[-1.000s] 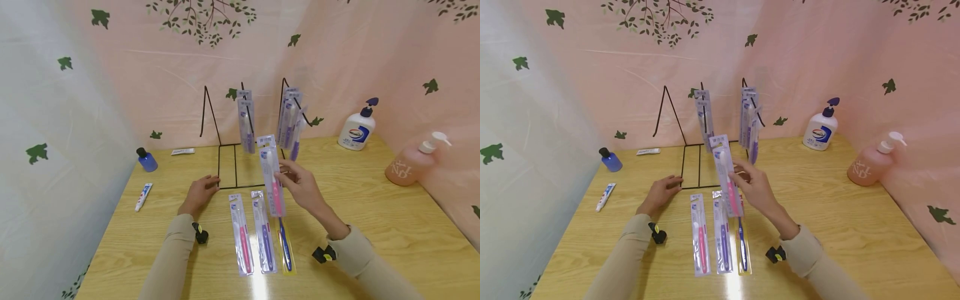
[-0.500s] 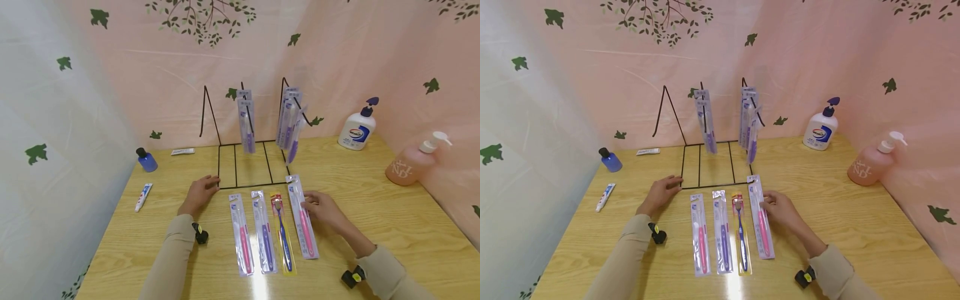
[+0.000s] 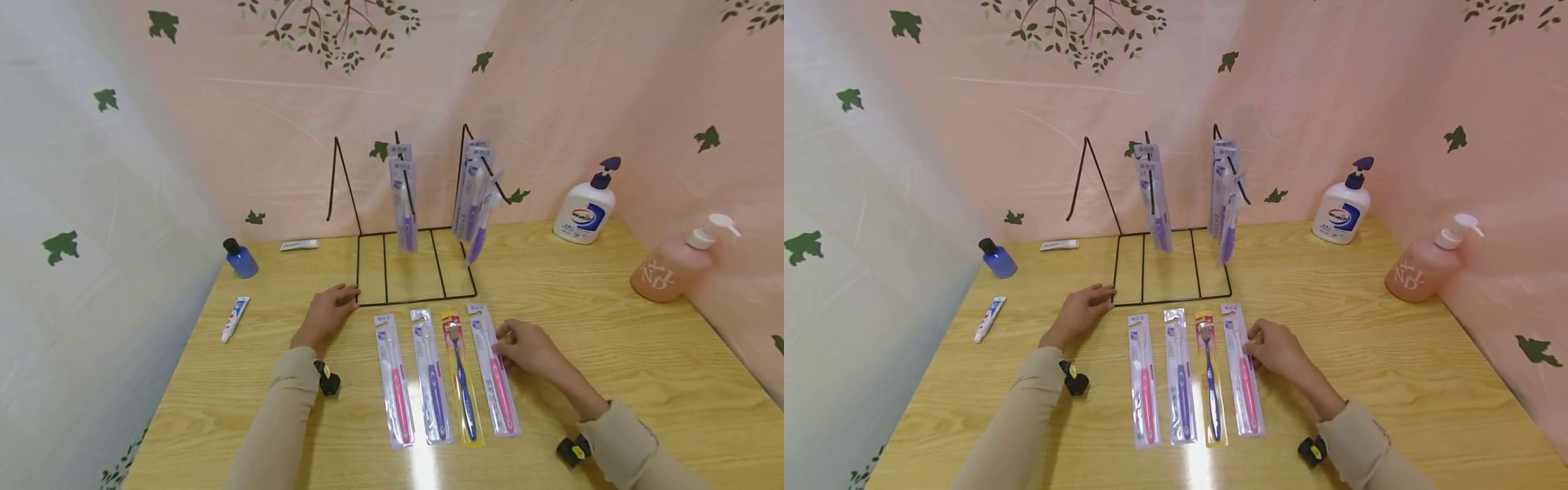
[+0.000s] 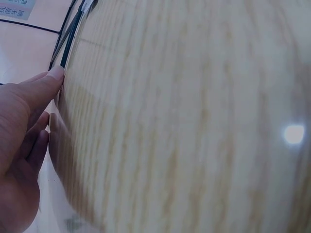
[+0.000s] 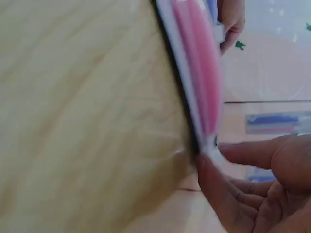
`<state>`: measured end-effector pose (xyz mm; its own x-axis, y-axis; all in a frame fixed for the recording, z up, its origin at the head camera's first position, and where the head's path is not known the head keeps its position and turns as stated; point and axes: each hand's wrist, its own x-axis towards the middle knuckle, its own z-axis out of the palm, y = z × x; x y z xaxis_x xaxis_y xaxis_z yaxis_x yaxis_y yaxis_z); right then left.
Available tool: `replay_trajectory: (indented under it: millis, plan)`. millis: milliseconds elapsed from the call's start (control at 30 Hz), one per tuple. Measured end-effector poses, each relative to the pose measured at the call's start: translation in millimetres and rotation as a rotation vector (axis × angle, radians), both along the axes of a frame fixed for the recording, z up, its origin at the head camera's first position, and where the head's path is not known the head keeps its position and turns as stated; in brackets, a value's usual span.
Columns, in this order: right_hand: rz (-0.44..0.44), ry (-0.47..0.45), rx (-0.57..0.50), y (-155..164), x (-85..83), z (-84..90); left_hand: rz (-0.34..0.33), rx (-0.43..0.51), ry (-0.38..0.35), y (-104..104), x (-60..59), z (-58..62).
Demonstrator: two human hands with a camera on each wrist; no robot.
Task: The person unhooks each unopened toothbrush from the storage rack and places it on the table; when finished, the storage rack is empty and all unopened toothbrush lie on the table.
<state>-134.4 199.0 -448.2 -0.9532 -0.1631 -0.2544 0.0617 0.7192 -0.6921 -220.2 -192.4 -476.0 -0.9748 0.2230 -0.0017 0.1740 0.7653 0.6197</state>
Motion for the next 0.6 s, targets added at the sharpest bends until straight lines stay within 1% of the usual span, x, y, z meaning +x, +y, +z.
replay_trajectory:
  millis: [100,200,300,400,467,500,600]
  plan:
    - [0.046,0.075,0.077,-6,-1.2,9.1,0.001,-0.008,0.002,0,-0.8,-0.3]
    - [0.094,0.195,0.09,-18,-7.1,23.1,0.0,-0.013,0.008,0,-1.4,-0.2]
    - [0.139,0.343,-0.008,-37,-19.2,42.7,0.001,-0.009,0.003,0,-1.4,0.2]
    - [0.154,0.477,-0.124,-60,-33.8,63.4,-0.004,-0.004,0.003,-1,-0.7,0.5]
    - [0.154,0.527,-0.218,-77,-45.3,74.6,0.0,0.0,0.007,-1,-0.5,0.2]
    - [0.148,0.545,-0.252,-84,-51.8,77.3,-0.004,-0.001,0.015,-1,-0.5,0.0]
    - [0.1,0.57,-0.332,-106,-72.9,78.8,-0.01,-0.004,0.024,-1,-0.7,-1.2]
